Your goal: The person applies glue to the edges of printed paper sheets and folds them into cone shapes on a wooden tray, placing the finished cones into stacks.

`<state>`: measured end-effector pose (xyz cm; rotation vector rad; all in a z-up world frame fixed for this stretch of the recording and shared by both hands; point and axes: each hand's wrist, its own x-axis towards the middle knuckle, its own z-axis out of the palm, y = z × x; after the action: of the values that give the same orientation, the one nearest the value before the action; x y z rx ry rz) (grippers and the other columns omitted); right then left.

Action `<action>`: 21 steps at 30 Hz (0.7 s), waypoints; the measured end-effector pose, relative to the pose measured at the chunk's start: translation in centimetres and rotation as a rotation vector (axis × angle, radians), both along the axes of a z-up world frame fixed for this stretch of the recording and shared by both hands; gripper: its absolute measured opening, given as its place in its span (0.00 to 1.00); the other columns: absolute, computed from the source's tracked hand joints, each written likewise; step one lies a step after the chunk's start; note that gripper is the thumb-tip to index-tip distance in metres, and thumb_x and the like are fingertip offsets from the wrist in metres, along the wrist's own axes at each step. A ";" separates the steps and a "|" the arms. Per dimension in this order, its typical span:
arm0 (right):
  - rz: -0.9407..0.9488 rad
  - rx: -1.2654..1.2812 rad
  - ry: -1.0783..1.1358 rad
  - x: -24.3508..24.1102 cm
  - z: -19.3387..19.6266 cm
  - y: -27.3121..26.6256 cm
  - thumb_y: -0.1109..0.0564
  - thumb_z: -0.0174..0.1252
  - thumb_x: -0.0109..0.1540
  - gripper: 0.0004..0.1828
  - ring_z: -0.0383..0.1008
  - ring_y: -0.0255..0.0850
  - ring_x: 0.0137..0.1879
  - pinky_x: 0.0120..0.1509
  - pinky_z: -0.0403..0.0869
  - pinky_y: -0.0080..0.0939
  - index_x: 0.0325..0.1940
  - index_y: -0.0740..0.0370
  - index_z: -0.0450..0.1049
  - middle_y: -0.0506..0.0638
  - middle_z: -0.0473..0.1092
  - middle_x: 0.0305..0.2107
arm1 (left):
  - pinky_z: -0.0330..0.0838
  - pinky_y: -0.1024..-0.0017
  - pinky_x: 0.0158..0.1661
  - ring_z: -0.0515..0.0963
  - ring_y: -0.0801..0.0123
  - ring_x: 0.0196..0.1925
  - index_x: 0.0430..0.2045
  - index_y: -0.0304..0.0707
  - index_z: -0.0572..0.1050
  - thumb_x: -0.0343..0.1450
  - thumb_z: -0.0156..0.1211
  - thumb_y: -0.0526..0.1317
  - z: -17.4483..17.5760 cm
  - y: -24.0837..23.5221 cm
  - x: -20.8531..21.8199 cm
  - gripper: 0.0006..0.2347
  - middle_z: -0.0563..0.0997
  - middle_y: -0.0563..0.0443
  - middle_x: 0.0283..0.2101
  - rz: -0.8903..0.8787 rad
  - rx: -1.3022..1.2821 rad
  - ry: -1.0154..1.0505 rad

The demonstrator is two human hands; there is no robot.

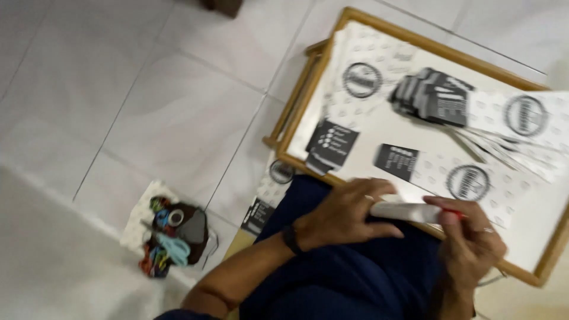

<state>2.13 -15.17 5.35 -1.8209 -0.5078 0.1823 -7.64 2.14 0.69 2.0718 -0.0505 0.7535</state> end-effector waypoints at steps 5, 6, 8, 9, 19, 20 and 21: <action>-0.145 0.121 -0.023 3.1 -6.3 -3.8 0.70 0.54 0.74 0.04 0.75 0.45 0.42 0.57 0.72 0.34 0.49 0.71 0.76 0.61 0.74 0.37 | 0.75 0.72 0.42 0.81 0.70 0.38 0.41 0.43 0.77 0.74 0.61 0.41 -5.4 12.2 -13.0 0.06 0.83 0.54 0.39 0.613 -0.334 0.356; -0.180 0.161 -0.045 4.2 -7.8 -5.1 0.69 0.57 0.75 0.04 0.73 0.45 0.41 0.57 0.72 0.36 0.52 0.72 0.77 0.60 0.73 0.36 | 0.75 0.72 0.37 0.81 0.71 0.34 0.42 0.48 0.76 0.74 0.59 0.43 -8.4 14.5 -17.3 0.06 0.83 0.56 0.37 0.908 -0.239 0.550; -0.239 0.073 -0.072 4.2 -6.4 -4.5 0.67 0.54 0.75 0.07 0.74 0.43 0.43 0.57 0.73 0.34 0.52 0.70 0.79 0.58 0.74 0.38 | 0.72 0.63 0.33 0.79 0.60 0.31 0.32 0.40 0.74 0.74 0.56 0.40 -11.1 16.1 -24.0 0.05 0.81 0.48 0.32 0.881 -0.071 0.831; -0.304 -0.018 -0.100 4.2 -5.7 -4.2 0.66 0.52 0.75 0.11 0.76 0.41 0.45 0.57 0.73 0.31 0.52 0.68 0.80 0.56 0.75 0.40 | 0.69 0.55 0.29 0.78 0.50 0.29 0.21 0.33 0.72 0.74 0.52 0.36 -12.5 17.1 -27.2 0.11 0.79 0.39 0.27 0.834 0.104 1.108; -0.236 0.240 -0.063 8.0 -7.6 -5.7 0.72 0.51 0.79 0.07 0.79 0.52 0.45 0.60 0.83 0.42 0.51 0.67 0.74 0.59 0.75 0.43 | 0.70 0.53 0.55 0.77 0.54 0.53 0.50 0.54 0.74 0.68 0.54 0.36 -23.0 19.9 -36.7 0.16 0.79 0.52 0.50 0.439 0.799 1.604; -0.229 0.237 -0.103 7.9 -7.6 -5.4 0.73 0.52 0.77 0.06 0.78 0.52 0.43 0.57 0.80 0.41 0.50 0.71 0.74 0.61 0.74 0.40 | 0.69 0.53 0.55 0.75 0.54 0.56 0.48 0.58 0.76 0.69 0.50 0.38 -23.2 20.4 -36.9 0.15 0.76 0.52 0.52 0.379 0.821 1.668; -0.222 0.232 -0.143 7.9 -7.7 -5.0 0.75 0.53 0.75 0.06 0.77 0.52 0.40 0.54 0.77 0.40 0.48 0.74 0.74 0.63 0.73 0.37 | 0.68 0.52 0.55 0.73 0.55 0.58 0.46 0.62 0.77 0.71 0.47 0.39 -23.5 21.0 -37.0 0.15 0.74 0.52 0.53 0.317 0.843 1.731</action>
<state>10.07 -20.19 -2.37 -1.6541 -0.4035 -0.1541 -44.64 23.11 -22.76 2.8294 1.0674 -1.2906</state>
